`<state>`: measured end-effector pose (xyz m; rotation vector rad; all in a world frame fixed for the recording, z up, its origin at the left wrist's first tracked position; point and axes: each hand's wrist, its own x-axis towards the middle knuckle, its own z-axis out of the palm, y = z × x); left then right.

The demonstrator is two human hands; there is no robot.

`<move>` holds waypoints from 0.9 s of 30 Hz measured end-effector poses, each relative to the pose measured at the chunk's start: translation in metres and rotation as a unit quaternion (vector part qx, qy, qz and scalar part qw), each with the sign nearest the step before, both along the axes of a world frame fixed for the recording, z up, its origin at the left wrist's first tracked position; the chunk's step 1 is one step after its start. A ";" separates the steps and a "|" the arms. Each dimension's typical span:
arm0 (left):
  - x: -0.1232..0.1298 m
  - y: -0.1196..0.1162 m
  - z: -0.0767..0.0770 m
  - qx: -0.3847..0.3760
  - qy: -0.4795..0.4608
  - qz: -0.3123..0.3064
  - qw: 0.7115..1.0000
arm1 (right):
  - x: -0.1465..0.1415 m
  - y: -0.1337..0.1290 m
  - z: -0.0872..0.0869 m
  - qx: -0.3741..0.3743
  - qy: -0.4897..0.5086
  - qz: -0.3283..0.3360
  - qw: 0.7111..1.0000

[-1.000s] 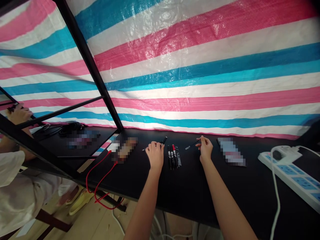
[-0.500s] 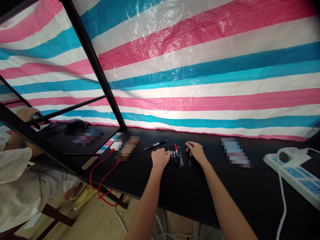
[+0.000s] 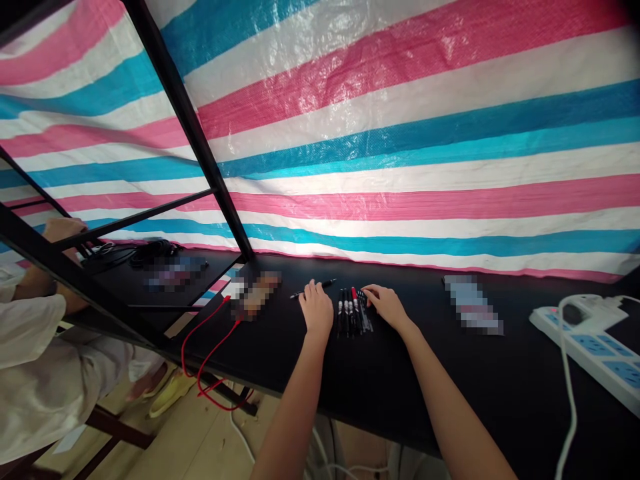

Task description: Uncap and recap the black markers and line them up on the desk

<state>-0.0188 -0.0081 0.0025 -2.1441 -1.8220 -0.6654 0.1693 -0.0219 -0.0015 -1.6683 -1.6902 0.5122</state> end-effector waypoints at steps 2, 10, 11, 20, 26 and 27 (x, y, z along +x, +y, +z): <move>-0.002 0.004 -0.005 -0.003 0.005 0.012 1.000 | -0.001 -0.001 0.001 -0.001 -0.006 0.001 1.000; -0.004 0.006 -0.001 -0.033 0.018 0.053 0.998 | -0.003 -0.005 0.002 -0.001 0.011 0.002 1.000; -0.005 0.006 0.000 -0.037 0.018 0.052 0.998 | -0.003 -0.004 0.001 0.001 0.022 0.006 1.000; 0.003 -0.005 0.015 0.036 -0.074 -0.070 0.994 | -0.004 0.004 0.003 -0.033 0.365 0.028 0.930; 0.015 -0.012 0.020 0.014 -0.066 -0.177 0.982 | -0.010 0.002 0.010 0.002 0.415 0.029 0.909; 0.016 -0.012 0.020 0.014 -0.064 -0.184 0.981 | -0.010 0.002 0.010 0.010 0.418 0.022 0.908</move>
